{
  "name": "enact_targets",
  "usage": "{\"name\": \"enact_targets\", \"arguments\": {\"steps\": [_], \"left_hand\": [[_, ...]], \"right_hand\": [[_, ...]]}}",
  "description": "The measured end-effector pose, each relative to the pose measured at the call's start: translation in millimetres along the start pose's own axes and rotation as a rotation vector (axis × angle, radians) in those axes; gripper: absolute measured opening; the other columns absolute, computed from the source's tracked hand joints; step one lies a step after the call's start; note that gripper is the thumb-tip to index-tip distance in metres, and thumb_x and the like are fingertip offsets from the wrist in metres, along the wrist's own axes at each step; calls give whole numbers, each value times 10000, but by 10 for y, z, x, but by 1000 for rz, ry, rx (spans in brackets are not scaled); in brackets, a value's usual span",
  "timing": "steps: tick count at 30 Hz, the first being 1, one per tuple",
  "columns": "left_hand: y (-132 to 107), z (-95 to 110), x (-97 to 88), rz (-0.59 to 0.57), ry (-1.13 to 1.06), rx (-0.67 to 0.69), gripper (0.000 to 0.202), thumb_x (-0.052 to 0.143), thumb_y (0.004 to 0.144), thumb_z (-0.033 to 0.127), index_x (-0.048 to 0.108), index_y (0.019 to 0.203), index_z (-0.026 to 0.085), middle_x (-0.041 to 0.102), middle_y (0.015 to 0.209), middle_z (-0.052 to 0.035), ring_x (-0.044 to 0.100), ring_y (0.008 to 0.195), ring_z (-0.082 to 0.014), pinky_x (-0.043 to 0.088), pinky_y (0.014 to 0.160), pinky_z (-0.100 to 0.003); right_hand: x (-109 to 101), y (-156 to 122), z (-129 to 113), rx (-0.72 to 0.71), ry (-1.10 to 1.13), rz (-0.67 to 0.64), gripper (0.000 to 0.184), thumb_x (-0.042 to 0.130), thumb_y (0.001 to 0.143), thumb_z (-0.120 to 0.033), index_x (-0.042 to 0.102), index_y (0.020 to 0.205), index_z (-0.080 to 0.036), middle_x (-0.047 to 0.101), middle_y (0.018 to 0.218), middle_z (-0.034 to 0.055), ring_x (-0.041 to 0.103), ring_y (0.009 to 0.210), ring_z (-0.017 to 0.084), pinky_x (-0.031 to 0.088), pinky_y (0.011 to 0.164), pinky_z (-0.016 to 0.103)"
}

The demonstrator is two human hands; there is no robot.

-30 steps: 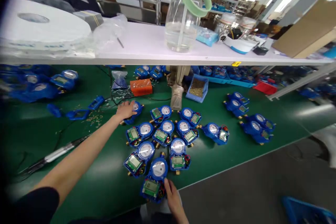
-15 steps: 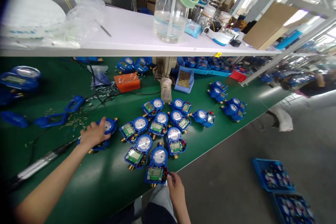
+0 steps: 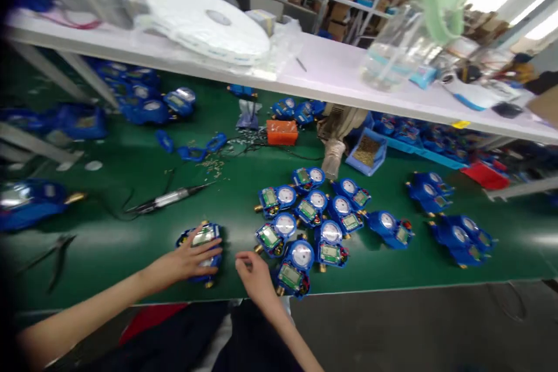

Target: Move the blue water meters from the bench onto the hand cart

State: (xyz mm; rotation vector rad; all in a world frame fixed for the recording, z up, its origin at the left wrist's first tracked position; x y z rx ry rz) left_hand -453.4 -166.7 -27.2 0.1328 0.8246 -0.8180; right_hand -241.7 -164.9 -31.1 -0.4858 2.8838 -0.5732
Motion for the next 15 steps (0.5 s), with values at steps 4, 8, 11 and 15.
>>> {"name": "enact_targets", "arguments": {"steps": [4, 8, 11, 15], "left_hand": [[-342, 89, 55, 212, -10, -58, 650, 440, 811, -17, 577, 1199, 485, 468, 1427, 36, 265, 1406, -221, -114, 1116, -585], [-687, -34, 303, 618, -49, -344, 567, 453, 836, 70, 537, 1277, 417, 418, 1464, -9, 252, 1411, -259, 6, 1141, -587], [-804, -347, 606, 1020, -426, -758, 627, 586, 816, 311, 389, 1405, 224, 412, 1428, -165, 365, 1344, -308, 266, 1115, -511], [-477, -559, 944, 1107, -1098, -834, 842, 663, 753, 474, 280, 1418, 127, 484, 1340, -224, 541, 1183, -304, 423, 1010, -444]], "right_hand": [[454, 568, 101, 73, 73, -65, 367, 589, 795, -490, 638, 1031, -213, 651, 1102, 75, 576, 1065, 240, 431, 935, 380], [721, 957, -4, 110, 80, -150, 509, 543, 812, -556, 538, 1234, -271, 569, 1288, 61, 510, 1178, 233, 426, 930, 392], [874, 1113, -48, 153, 109, -265, 528, 532, 812, -581, 510, 1274, -327, 567, 1304, 26, 507, 1169, 216, 421, 908, 381], [972, 1180, -1, 184, 129, -398, 551, 568, 793, -576, 525, 1267, -298, 649, 1147, 34, 574, 989, 185, 447, 807, 334]]}}
Point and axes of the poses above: each hand's wrist, its own y-axis towards the middle knuckle, its own x-axis out of the palm, z = x × y, the point moved 5 cm from there along y, towards the middle knuckle
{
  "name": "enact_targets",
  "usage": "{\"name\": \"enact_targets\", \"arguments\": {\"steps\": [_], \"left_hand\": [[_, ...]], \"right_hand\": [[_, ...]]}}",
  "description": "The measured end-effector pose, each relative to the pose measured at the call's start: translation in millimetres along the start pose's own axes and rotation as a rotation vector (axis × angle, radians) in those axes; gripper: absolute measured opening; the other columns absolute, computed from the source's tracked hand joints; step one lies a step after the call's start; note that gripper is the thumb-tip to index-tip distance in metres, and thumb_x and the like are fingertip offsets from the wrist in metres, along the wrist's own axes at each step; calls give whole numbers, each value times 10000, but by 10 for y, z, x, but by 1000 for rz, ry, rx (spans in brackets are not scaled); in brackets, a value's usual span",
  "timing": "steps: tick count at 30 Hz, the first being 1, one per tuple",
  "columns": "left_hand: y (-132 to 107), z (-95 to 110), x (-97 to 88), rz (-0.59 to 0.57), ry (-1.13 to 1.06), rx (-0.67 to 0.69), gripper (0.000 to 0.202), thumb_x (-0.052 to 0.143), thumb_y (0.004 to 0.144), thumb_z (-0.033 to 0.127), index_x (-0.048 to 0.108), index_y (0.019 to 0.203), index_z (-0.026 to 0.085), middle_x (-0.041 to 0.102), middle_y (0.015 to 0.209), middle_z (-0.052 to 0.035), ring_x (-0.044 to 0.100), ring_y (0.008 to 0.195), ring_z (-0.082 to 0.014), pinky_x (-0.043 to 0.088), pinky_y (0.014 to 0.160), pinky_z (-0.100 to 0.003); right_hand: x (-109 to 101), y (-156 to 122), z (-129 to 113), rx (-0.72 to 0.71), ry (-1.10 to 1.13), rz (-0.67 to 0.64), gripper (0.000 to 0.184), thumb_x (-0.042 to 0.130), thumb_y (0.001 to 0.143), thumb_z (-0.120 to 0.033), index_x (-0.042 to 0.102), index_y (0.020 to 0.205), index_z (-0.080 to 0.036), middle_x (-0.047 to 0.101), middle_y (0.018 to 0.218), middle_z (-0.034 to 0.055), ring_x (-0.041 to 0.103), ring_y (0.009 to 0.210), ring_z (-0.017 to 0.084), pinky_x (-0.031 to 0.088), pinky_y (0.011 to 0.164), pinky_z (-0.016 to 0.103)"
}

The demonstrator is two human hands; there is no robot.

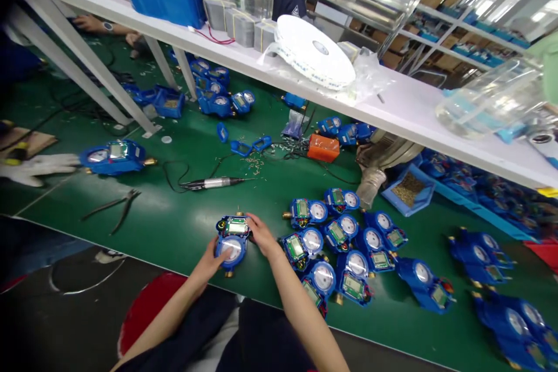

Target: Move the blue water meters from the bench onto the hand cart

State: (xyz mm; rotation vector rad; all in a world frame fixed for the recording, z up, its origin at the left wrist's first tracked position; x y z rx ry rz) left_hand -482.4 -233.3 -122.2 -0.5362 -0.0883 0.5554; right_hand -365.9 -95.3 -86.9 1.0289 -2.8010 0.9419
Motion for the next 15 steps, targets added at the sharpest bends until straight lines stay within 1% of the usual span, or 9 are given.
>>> {"name": "enact_targets", "arguments": {"steps": [2, 4, 6, 9, 11, 13, 15], "left_hand": [[39, 17, 108, -37, -96, -6, 822, 725, 695, 486, 371, 1354, 145, 525, 1312, -200, 553, 1170, -295, 419, 1018, -423], [37, 59, 133, -57, -130, -33, 813, 766, 648, 494, 419, 1309, 173, 553, 1288, -181, 567, 1153, -292, 445, 990, -412], [6, 95, 115, -72, -134, -78, 824, 773, 637, 504, 414, 1313, 201, 564, 1280, -169, 591, 1120, -288, 489, 931, -398], [-55, 119, 90, -75, -127, -118, 878, 773, 638, 509, 360, 1357, 221, 559, 1293, -164, 608, 1091, -281, 524, 856, -362], [-84, 81, 99, -83, -147, -157, 874, 762, 646, 525, 360, 1361, 224, 571, 1282, -160, 619, 1070, -275, 530, 822, -345], [-97, 7, 119, -106, -194, -199, 831, 750, 649, 547, 403, 1331, 222, 596, 1250, -152, 633, 1039, -266, 530, 800, -333], [-95, -64, 140, -151, -268, -207, 800, 760, 634, 548, 448, 1292, 218, 608, 1232, -143, 639, 1019, -259, 528, 790, -328]], "right_hand": [[-18, -4, 24, -6, 5, -20, 555, 612, 772, -553, 533, 1256, -293, 653, 1123, 33, 580, 948, 171, 454, 787, 314], [-40, -26, 36, -16, 6, -32, 549, 635, 759, -543, 541, 1242, -301, 642, 1143, 28, 584, 934, 163, 463, 788, 312], [-58, -50, 38, -25, 8, -30, 541, 651, 747, -540, 549, 1227, -312, 629, 1162, 26, 587, 929, 163, 474, 783, 322], [-68, -64, 40, -32, 32, -6, 528, 680, 723, -524, 568, 1193, -313, 626, 1147, 27, 587, 922, 170, 488, 754, 329], [-68, -64, 49, -35, 50, 11, 514, 696, 706, -516, 583, 1160, -303, 633, 1106, 26, 588, 910, 173, 497, 749, 339], [-71, -67, 67, -34, 71, 28, 505, 710, 689, -511, 595, 1130, -293, 635, 1076, 23, 592, 885, 170, 506, 755, 354], [-82, -80, 90, -32, 93, 46, 509, 724, 673, -506, 599, 1115, -287, 632, 1068, 23, 594, 871, 169, 512, 754, 362]]}}
Point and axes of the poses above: each hand's wrist, its own y-axis towards the middle knuckle, its own x-axis out of the palm, z = x × y, the point moved 5 cm from there along y, towards the middle knuckle
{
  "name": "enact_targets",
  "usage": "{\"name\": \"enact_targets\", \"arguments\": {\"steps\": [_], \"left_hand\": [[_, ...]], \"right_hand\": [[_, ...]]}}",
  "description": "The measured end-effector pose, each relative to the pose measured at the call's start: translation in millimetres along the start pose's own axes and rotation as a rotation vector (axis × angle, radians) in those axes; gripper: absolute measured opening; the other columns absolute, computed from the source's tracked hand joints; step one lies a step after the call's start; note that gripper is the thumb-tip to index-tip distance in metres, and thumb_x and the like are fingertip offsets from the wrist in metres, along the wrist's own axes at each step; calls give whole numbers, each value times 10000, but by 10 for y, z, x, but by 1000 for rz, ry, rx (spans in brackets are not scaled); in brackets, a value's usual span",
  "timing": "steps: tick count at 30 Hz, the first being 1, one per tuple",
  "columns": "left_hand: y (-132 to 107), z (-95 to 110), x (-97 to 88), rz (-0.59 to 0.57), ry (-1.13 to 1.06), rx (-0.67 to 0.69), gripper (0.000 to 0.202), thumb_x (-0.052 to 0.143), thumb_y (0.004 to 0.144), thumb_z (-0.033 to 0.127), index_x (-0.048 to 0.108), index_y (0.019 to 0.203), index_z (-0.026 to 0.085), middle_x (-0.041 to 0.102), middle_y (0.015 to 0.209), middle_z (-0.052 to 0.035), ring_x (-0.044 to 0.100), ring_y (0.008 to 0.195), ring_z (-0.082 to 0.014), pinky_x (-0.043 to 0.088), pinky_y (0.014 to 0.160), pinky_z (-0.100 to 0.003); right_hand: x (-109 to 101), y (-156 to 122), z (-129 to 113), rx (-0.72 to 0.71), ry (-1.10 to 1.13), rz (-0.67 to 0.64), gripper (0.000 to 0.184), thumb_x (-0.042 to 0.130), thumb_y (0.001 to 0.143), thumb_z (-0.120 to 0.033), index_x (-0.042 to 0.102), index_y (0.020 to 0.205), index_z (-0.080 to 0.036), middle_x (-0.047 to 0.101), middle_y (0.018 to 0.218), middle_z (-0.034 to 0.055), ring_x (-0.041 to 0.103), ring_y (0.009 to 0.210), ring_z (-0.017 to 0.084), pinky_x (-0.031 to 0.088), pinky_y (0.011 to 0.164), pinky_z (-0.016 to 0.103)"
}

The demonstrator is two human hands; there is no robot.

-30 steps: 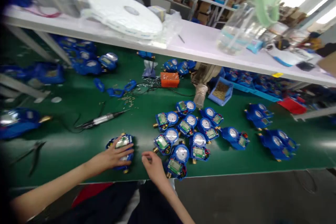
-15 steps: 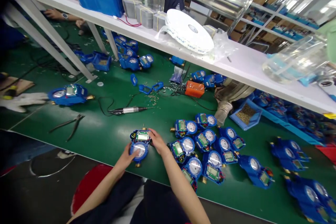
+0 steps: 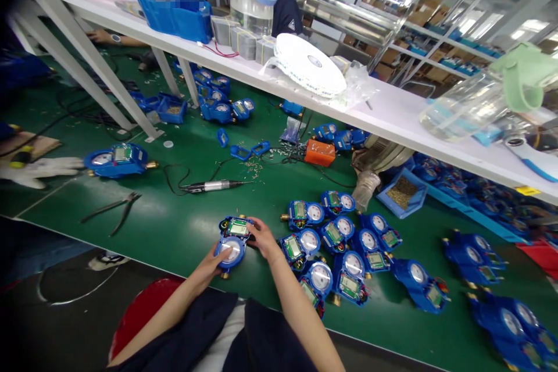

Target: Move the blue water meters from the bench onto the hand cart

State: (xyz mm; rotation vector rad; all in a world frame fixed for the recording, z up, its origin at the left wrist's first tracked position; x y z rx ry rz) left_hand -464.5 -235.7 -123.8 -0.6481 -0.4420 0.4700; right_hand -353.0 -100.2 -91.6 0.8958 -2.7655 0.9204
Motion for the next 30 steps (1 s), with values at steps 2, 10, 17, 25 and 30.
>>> {"name": "enact_targets", "arguments": {"steps": [2, 10, 17, 25, 30], "left_hand": [[19, -53, -5, -51, -72, 6, 807, 789, 599, 525, 465, 1273, 219, 614, 1219, -138, 643, 1000, -258, 527, 783, -333], [-115, -153, 114, -79, -164, -19, 819, 805, 577, 496, 417, 1263, 276, 656, 1115, -93, 670, 913, -239, 529, 772, -338], [-577, -58, 424, -85, -189, -20, 747, 752, 664, 483, 387, 1285, 288, 657, 1131, -97, 672, 932, -260, 534, 774, -363], [-1390, 88, 883, 63, -192, 200, 699, 771, 624, 411, 451, 1227, 259, 659, 1132, -72, 649, 996, -258, 521, 858, -357], [-2119, -290, 1134, 257, -227, 315, 714, 780, 577, 430, 491, 1199, 233, 648, 1149, -100, 624, 1039, -293, 524, 849, -370]], "right_hand": [[-15, -26, 19, 1, 18, 16, 521, 734, 661, -505, 598, 1114, -286, 628, 1079, 25, 594, 866, 169, 514, 744, 358], [-100, -233, 55, -15, 54, 24, 531, 723, 679, -500, 585, 1132, -262, 616, 1092, 44, 598, 787, 147, 508, 670, 317], [-161, -609, -272, -39, 39, 17, 514, 736, 680, -465, 612, 1132, -253, 617, 1124, 56, 603, 811, 159, 503, 618, 281], [-242, -1404, -729, -160, -30, -146, 470, 665, 764, -454, 588, 1188, -268, 592, 1226, 44, 604, 915, 175, 503, 666, 252], [-294, -1986, -689, -98, -102, -275, 460, 692, 737, -444, 618, 1149, -252, 617, 1198, 42, 601, 880, 161, 498, 683, 253]]}}
Point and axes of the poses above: each hand's wrist, its own y-axis towards the middle knuckle, its own x-axis out of the palm, z = x × y, the point moved 5 cm from there along y, towards the middle knuckle
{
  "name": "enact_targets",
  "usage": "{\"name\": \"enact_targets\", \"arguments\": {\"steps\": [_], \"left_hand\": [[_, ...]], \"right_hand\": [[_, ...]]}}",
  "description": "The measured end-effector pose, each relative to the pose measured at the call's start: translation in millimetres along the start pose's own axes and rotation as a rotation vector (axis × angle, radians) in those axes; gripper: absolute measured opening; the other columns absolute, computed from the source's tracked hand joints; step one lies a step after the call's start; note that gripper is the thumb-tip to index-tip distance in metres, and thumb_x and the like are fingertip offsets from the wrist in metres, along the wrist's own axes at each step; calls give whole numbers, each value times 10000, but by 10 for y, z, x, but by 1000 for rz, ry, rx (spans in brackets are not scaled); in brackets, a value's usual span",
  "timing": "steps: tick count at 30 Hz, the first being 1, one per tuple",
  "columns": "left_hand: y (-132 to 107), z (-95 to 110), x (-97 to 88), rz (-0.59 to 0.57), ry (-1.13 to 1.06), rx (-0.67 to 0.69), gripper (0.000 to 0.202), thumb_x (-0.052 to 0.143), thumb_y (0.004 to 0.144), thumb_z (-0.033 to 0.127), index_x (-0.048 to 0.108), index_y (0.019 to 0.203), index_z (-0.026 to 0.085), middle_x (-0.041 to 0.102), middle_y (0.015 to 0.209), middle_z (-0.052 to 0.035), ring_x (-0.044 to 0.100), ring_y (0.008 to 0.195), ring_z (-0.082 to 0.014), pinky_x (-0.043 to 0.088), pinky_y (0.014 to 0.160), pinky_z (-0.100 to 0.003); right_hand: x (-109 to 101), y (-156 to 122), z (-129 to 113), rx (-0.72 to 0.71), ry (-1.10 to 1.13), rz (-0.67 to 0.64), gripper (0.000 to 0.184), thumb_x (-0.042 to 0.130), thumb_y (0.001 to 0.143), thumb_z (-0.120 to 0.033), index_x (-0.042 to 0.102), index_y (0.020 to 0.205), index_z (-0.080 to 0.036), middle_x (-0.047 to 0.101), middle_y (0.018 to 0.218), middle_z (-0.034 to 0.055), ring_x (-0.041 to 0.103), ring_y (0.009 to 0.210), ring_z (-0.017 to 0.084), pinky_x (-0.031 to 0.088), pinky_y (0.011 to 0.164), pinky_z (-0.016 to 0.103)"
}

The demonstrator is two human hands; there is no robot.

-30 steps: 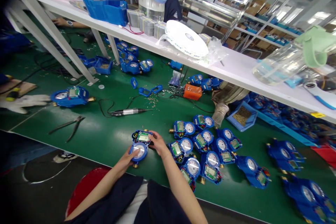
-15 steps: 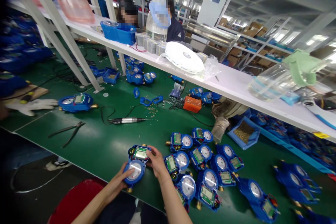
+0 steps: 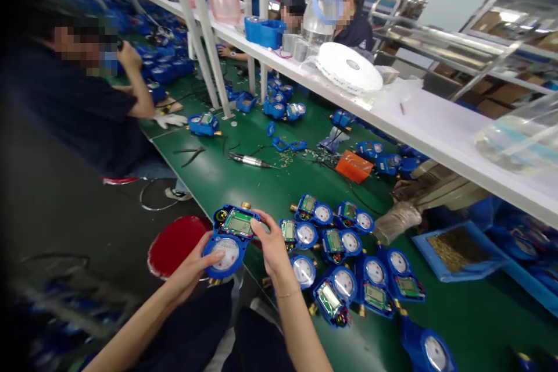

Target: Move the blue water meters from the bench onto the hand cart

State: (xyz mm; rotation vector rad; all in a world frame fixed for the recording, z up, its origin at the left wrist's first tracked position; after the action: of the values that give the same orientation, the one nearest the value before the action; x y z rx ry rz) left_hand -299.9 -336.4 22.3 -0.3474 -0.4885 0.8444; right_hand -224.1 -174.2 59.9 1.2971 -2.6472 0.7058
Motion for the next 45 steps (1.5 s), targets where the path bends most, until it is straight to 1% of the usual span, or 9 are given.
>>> {"name": "enact_targets", "arguments": {"steps": [5, 11, 19, 24, 30, 33, 35, 39, 45], "left_hand": [[-934, -275, -166, 189, -83, 28, 706, 787, 587, 416, 502, 1203, 223, 651, 1145, -107, 610, 1063, -305, 514, 861, -372], [-1941, -582, -462, 406, -211, 45, 669, 784, 591, 425, 517, 1168, 216, 663, 1099, -101, 621, 1013, -289, 513, 821, -356], [-3339, -1074, -1042, 721, -467, 142, 678, 802, 559, 403, 533, 1154, 220, 678, 1051, -87, 634, 954, -270, 513, 791, -340], [-4533, -1611, -1600, 893, -592, 188, 684, 816, 543, 381, 529, 1146, 232, 687, 1004, -67, 641, 911, -245, 521, 756, -307], [-6291, -2572, -2320, 1087, -692, 249, 657, 810, 578, 365, 509, 1150, 248, 682, 1011, -45, 639, 895, -218, 522, 752, -280], [-7103, -3030, -2583, 1169, -744, 272, 670, 814, 583, 360, 498, 1163, 251, 678, 1028, -46, 649, 891, -226, 529, 754, -290], [-7542, -3277, -2724, 1222, -788, 279, 697, 813, 588, 369, 476, 1185, 248, 674, 1041, -58, 654, 896, -240, 536, 761, -311], [-8123, -3571, -3015, 1287, -807, 286, 703, 791, 623, 399, 447, 1213, 234, 663, 1072, -89, 643, 971, -275, 533, 804, -347], [-8442, -3796, -3654, 1302, -913, 264, 726, 791, 603, 410, 461, 1221, 217, 665, 1078, -99, 644, 970, -282, 543, 772, -334]], "right_hand": [[306, -541, 226, 113, -71, -197, 440, 695, 741, -421, 623, 1143, -258, 625, 1182, 32, 610, 854, 141, 490, 672, 234], [793, -1167, 615, 225, -127, -405, 424, 685, 764, -410, 614, 1157, -270, 624, 1181, 32, 609, 912, 157, 500, 697, 243], [1782, -2159, 1228, 346, -280, -681, 375, 701, 763, -380, 630, 1112, -264, 641, 1110, 17, 599, 839, 122, 479, 664, 218], [2532, -3183, 1960, 423, -335, -882, 351, 701, 770, -370, 636, 1100, -270, 644, 1088, 3, 603, 859, 122, 486, 712, 232], [3347, -4839, 3134, 525, -404, -1067, 370, 704, 767, -369, 626, 1120, -286, 635, 1136, -1, 609, 876, 128, 494, 734, 250], [3691, -5661, 3651, 589, -423, -1140, 361, 713, 757, -370, 636, 1098, -282, 645, 1112, -1, 606, 879, 129, 495, 726, 242], [3889, -6117, 3923, 617, -455, -1192, 360, 715, 755, -371, 640, 1095, -280, 648, 1076, -4, 603, 865, 124, 493, 713, 233], [4239, -6722, 4326, 639, -522, -1286, 369, 708, 763, -373, 637, 1113, -281, 640, 1017, -12, 601, 826, 111, 491, 698, 222], [4794, -7030, 4863, 690, -563, -1265, 381, 728, 743, -360, 640, 1103, -272, 638, 1024, -7, 614, 829, 120, 514, 740, 254]]}}
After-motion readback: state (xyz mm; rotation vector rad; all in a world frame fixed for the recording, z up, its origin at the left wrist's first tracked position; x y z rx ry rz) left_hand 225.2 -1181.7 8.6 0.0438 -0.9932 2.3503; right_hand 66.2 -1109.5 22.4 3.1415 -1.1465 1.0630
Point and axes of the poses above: each hand's wrist, its own y-axis towards the middle knuckle, its own x-axis out of the palm, z = x × y, the point moved 5 cm from there along y, towards the middle knuckle
